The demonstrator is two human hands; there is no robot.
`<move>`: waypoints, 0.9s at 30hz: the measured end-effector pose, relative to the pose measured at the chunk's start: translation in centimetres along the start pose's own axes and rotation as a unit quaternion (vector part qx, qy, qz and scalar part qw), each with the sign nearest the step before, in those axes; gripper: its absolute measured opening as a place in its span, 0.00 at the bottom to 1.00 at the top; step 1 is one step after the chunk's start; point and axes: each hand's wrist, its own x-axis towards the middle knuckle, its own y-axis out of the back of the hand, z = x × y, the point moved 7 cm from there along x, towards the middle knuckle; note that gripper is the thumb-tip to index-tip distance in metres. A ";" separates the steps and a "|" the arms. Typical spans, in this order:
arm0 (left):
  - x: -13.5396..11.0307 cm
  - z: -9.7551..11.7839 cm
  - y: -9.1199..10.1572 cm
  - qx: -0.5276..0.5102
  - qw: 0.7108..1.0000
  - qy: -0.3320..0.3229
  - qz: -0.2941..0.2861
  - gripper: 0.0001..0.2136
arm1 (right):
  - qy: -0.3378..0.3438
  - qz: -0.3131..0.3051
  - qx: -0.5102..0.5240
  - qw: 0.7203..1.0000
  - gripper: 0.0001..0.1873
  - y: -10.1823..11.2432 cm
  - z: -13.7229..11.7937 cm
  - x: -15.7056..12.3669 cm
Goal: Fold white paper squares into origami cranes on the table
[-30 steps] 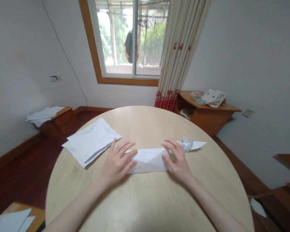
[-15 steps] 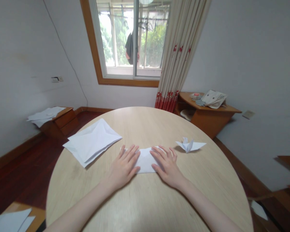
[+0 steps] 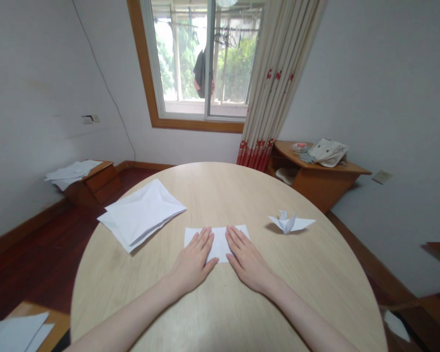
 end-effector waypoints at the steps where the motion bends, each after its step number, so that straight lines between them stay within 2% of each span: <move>1: 0.0 -0.1 0.0 0.001 1.000 0.004 -0.001 0.26 | -0.005 -0.012 0.001 1.000 0.29 -0.2 0.0 0.0; 6: 0.1 -0.1 -0.2 0.012 1.000 0.020 -0.016 0.26 | -0.020 -0.058 -0.002 0.998 0.31 -1.0 0.2 0.0; 10: 0.1 0.1 -0.4 0.017 0.999 0.034 -0.033 0.27 | -0.015 -0.065 -0.009 0.998 0.32 -1.4 0.3 0.0; 19: 0.2 0.0 -0.5 0.006 0.997 0.066 -0.031 0.27 | -0.025 -0.064 -0.036 0.997 0.32 -1.4 0.0 0.1; 27: 0.2 0.1 -0.6 0.023 0.998 0.049 -0.033 0.27 | -0.031 -0.093 -0.034 0.995 0.31 -1.2 -0.1 0.2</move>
